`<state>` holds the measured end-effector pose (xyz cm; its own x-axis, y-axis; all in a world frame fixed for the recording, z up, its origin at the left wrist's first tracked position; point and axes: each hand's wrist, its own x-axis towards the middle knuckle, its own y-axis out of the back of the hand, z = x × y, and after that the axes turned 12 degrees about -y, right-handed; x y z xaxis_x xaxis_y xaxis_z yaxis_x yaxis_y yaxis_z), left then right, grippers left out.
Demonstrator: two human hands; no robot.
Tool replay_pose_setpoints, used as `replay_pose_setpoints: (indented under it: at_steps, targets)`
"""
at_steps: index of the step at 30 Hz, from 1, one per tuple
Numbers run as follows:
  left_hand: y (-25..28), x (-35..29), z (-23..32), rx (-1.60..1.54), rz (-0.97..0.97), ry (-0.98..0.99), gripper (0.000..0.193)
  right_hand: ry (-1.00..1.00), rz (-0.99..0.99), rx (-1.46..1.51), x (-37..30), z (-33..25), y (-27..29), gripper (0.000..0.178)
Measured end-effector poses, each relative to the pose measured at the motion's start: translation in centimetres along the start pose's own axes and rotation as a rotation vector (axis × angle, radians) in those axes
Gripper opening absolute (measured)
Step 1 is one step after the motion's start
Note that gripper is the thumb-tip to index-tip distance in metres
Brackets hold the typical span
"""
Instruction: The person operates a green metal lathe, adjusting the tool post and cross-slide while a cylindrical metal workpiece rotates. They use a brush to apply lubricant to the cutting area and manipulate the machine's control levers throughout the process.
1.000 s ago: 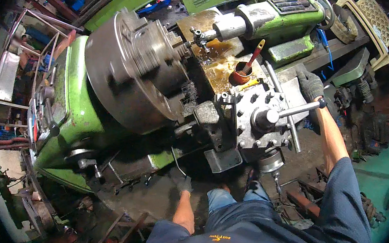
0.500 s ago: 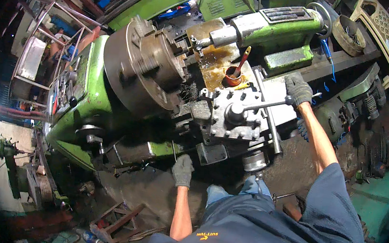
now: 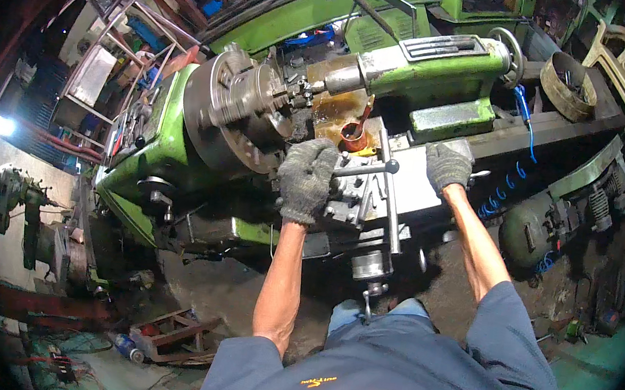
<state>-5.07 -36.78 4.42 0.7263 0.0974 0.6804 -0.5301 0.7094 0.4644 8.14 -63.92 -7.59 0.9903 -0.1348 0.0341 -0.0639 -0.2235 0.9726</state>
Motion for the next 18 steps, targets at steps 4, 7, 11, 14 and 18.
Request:
replay_pose_setpoints:
  at_steps: [4,7,11,14,18]
  targets:
    - [-1.9,-1.9,-2.2,0.054,-0.11,0.053,0.019,0.047,0.002,0.02,-0.7,-0.2,0.5,0.051]
    - [-2.1,-1.5,-2.1,0.169,-0.138,-0.028,0.023,0.056,-0.008,0.034,-0.3,0.1,1.2,0.051]
    - [-1.9,-1.9,-1.9,0.122,-0.086,0.021,0.022,0.149,-0.05,-0.089,-1.2,-0.1,2.5,0.044]
    - [-1.8,-1.5,-1.3,0.059,-0.117,0.18,0.024,0.076,-0.128,-0.091,-0.8,-0.1,2.7,0.038]
    - [-2.2,-1.4,-1.1,0.069,-0.051,0.049,0.023,0.118,-0.051,0.063,-0.7,0.4,2.0,0.054]
